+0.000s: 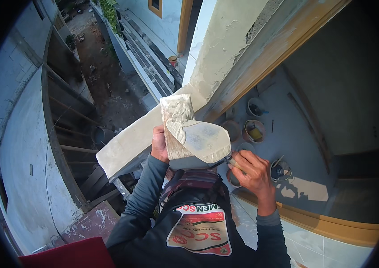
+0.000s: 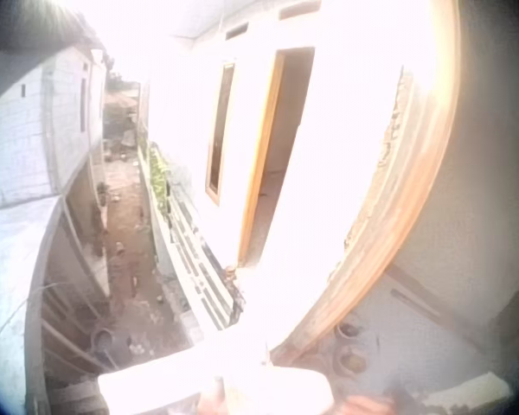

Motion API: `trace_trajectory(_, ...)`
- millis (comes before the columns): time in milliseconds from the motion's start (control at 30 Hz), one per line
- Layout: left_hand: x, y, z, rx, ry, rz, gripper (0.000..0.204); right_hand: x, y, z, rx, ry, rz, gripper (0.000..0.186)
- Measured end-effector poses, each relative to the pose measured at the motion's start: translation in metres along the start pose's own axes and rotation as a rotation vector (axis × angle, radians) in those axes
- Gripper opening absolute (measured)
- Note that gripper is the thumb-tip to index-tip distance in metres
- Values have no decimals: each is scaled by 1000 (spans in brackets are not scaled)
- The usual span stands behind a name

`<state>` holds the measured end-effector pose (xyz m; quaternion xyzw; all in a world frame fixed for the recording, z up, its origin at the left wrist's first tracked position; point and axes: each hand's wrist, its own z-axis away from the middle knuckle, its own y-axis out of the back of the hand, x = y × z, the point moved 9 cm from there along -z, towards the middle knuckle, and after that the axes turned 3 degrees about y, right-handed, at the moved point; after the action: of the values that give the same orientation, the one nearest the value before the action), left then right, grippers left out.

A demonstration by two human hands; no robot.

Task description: The person touches a wall ledge by hand, then applies plaster from a wooden board onto the wall and smooths it using a trowel.

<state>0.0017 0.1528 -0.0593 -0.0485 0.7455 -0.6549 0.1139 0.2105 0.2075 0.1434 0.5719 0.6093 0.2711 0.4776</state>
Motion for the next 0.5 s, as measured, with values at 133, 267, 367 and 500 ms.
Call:
trace_trajectory(133,-1,3,-5,-11,2,-14,55,-3,3,-1,17,21,-47,37)
trace_trajectory(267,2,8,2,36,-12,-13,56,13,-3,2,51,-144,-174,41)
trace_trajectory(367,9,9,13,26,-43,-25,56,24,-17,-2,70,-189,-172,42)
trace_trajectory(500,16,14,23,55,-64,-46,55,67,-55,9,-77,-680,-441,44)
